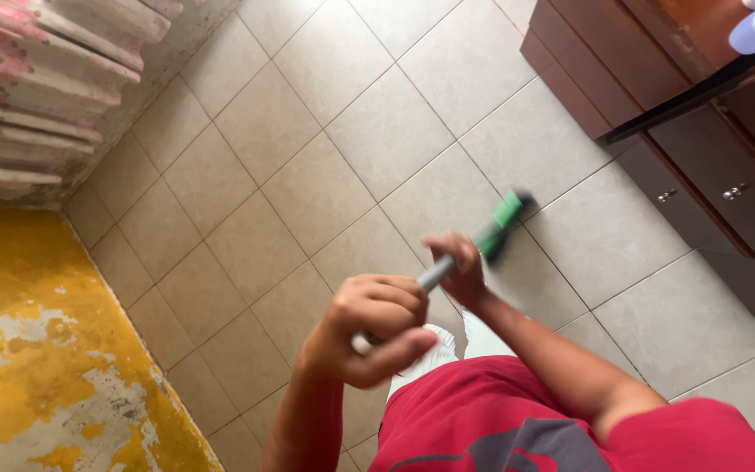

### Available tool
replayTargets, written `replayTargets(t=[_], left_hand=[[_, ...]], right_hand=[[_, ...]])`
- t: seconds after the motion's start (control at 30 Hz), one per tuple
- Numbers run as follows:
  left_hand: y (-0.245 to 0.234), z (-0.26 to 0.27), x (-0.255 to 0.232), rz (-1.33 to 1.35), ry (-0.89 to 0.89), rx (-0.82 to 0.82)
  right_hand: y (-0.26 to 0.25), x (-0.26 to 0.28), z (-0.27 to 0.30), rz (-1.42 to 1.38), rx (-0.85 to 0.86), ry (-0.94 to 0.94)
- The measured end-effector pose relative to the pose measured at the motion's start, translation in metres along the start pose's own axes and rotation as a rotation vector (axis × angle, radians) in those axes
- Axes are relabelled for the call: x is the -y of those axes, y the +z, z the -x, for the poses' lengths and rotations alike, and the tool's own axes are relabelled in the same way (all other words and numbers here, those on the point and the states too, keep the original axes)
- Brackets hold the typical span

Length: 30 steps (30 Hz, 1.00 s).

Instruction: The person sweeps a tiled floor using a broom, pushing debris toward and out of an open doorway.

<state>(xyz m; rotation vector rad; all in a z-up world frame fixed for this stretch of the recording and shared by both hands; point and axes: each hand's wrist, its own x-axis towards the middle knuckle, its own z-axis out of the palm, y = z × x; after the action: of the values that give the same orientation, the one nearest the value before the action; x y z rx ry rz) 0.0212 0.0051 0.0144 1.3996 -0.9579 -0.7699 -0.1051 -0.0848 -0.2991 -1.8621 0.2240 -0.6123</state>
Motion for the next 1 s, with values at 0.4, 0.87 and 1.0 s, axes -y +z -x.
replayTargets(t=[0.4,0.87,1.0], left_hand=[[0.029,-0.013,-0.010,-0.370,0.255,0.069],[0.051,0.036,0.064,0.447,-0.418,-0.291],[0.017,0.033,0.028,0.206,-0.159,-0.280]], right_hand=[[0.003,-0.010,-0.094,-0.093,0.181,0.024],[-0.110,0.017,0.080,0.092,0.569,0.420],[-0.062,-0.003,0.040,-0.029,0.568,0.220]])
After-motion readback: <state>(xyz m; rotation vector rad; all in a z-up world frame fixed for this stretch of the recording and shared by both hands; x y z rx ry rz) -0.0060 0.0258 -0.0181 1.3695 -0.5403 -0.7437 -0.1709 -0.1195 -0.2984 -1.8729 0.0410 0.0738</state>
